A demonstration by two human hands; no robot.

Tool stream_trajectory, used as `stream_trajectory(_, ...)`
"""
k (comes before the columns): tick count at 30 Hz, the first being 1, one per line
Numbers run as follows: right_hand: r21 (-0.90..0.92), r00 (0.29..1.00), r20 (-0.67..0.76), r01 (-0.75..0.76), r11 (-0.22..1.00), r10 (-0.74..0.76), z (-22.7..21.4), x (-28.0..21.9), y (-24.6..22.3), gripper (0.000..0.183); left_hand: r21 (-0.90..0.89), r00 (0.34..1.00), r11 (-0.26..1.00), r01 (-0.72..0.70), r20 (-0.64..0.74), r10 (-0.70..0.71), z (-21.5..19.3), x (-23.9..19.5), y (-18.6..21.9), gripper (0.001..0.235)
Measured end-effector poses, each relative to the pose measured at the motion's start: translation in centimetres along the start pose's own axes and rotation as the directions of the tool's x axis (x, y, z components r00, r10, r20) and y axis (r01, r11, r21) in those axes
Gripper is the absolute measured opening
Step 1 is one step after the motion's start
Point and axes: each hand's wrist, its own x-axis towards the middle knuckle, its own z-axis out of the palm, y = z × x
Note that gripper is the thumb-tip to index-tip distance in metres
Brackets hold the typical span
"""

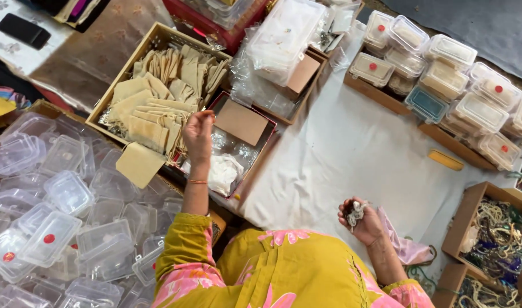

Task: Cleaning jewelry with a cloth and packing them into various small bags and boxes.

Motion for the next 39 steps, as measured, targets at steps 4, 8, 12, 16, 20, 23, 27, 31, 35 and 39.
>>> stream_trajectory(4,0.008,0.999,-0.017,-0.040,0.999,0.040,-3.8,1.3,1.3,0.028,0.344,0.968,0.932,0.112,-0.250,-0.024,-5.0,1.0,2.2,0.014)
stream_trajectory(8,-0.095,0.966,-0.255,0.013,0.995,-0.037,-3.3,0.7,1.1,0.020,0.753,0.937,0.658,0.037,-0.255,0.239,-10.1,1.6,0.9,0.015)
stream_trajectory(12,-0.121,0.953,-0.292,0.042,0.992,-0.076,-3.4,0.4,0.9,0.021,0.863,0.965,0.494,0.108,-0.210,0.156,-11.0,2.0,-0.2,0.023)
stream_trajectory(16,-0.148,0.950,-0.295,0.062,0.987,-0.104,-4.3,0.6,1.5,0.021,0.877,0.988,0.470,0.095,-0.141,0.064,-8.3,2.1,0.8,0.033)
stream_trajectory(20,-0.160,0.950,-0.286,0.078,0.984,-0.122,-5.0,0.7,1.9,0.028,0.915,0.990,0.395,-0.079,0.027,0.135,-5.7,2.9,2.7,0.043)
stream_trajectory(23,-0.180,0.949,-0.291,0.071,0.981,-0.122,-4.8,0.6,2.0,0.031,0.928,0.978,0.341,-0.146,0.083,0.194,-5.7,4.6,1.5,0.038)
stream_trajectory(27,-0.214,0.942,-0.311,0.061,0.975,-0.128,-3.5,0.3,1.8,0.031,0.952,0.970,0.229,-0.201,0.161,0.184,-6.7,8.1,-1.4,0.030)
stream_trajectory(31,-0.209,0.943,-0.307,0.063,0.976,-0.127,-3.7,0.2,1.9,0.030,0.971,0.983,0.165,-0.175,0.162,0.087,-6.1,9.1,-0.2,0.027)
stream_trajectory(35,-0.208,0.946,-0.296,0.069,0.976,-0.130,-3.5,0.1,1.9,0.030,0.990,0.993,0.108,-0.095,0.102,-0.067,-6.4,9.9,1.0,0.014)
stream_trajectory(39,-0.215,0.944,-0.297,0.077,0.973,-0.141,-3.2,0.1,1.8,0.029,0.985,0.988,0.106,-0.138,0.129,0.089,-7.5,10.9,1.2,0.013)
